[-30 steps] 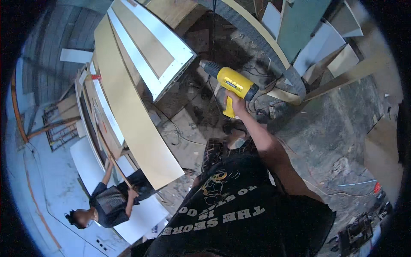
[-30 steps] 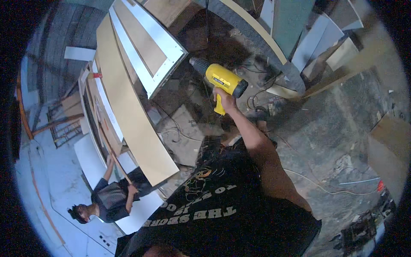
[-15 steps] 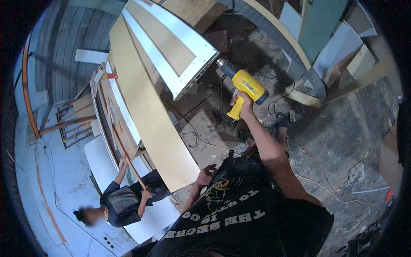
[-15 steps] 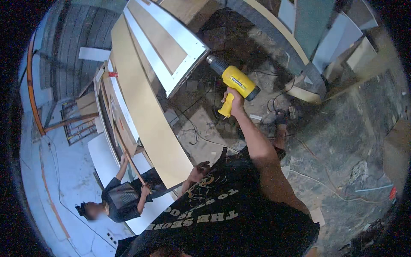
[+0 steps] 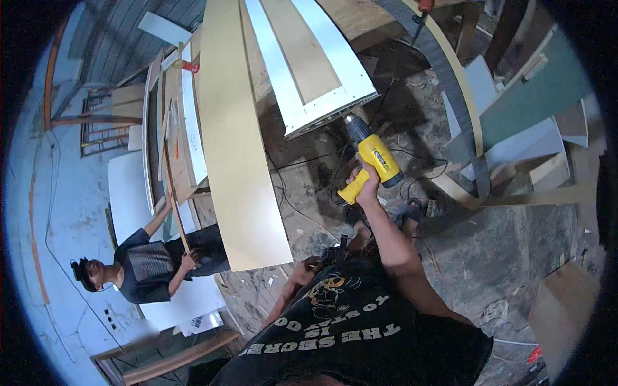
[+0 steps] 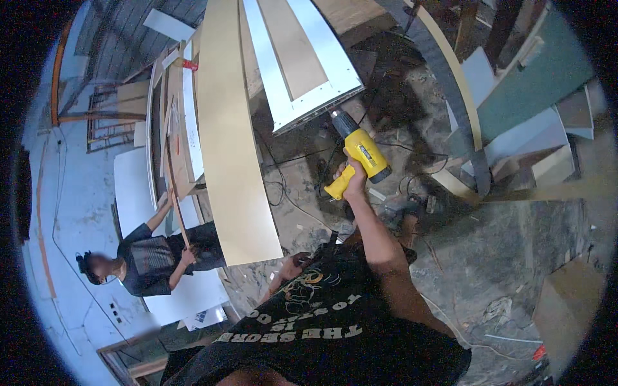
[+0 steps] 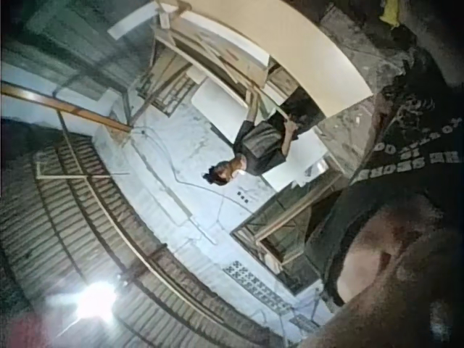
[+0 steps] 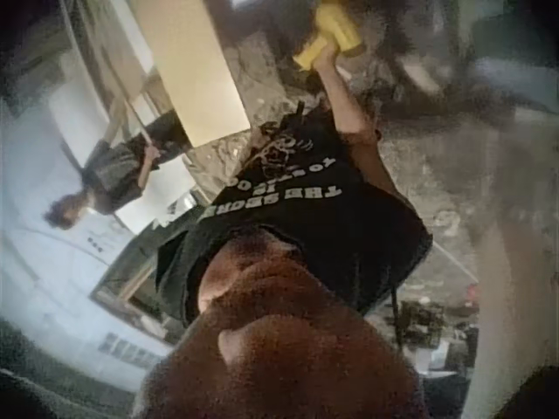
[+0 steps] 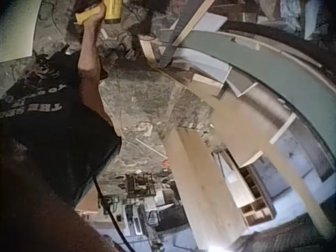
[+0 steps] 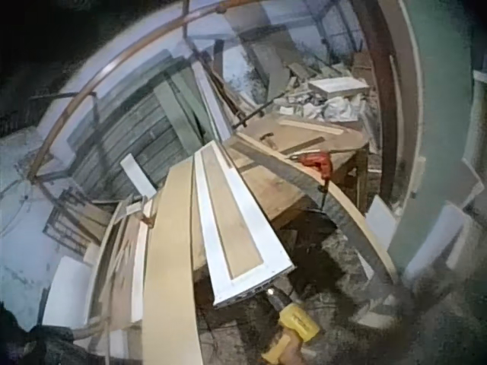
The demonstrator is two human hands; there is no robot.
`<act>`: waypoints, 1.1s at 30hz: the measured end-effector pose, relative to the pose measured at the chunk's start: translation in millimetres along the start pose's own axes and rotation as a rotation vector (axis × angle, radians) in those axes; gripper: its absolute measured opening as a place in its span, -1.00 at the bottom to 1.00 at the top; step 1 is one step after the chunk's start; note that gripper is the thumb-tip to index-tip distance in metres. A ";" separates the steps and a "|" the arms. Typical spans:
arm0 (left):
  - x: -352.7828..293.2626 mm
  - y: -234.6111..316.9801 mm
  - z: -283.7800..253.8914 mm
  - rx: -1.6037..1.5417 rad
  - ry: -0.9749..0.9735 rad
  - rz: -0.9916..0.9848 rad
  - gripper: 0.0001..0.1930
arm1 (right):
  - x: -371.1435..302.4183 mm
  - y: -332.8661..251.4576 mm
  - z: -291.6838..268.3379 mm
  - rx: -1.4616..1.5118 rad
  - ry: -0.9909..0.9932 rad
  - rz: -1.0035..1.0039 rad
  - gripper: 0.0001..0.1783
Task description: The person uses a power drill to drive screws into a white wooden frame, then applies a long tan laminate strip to the edge of a board and uses a heat gun to bond the adhesive.
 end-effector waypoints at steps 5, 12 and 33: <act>-5.0 -4.2 11.1 -0.167 0.014 0.009 -0.58 | -4.2 11.9 -0.1 0.063 0.025 0.065 -0.39; -1.2 -30.8 9.2 -0.176 -0.034 -0.071 -0.51 | -10.0 31.3 5.5 -0.035 0.051 0.085 -0.34; 30.0 221.1 -92.5 -0.159 0.132 0.386 -0.62 | -29.5 -168.5 -53.6 -0.243 0.226 -0.175 -0.65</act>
Point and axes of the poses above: each hand's wrist, its own x-axis towards the middle knuckle, its own z-axis out of the palm, y = z × x, the point moved 10 cm from there along x, towards the middle knuckle, and after that the axes turned 4 degrees about x, right-handed, at the moved point
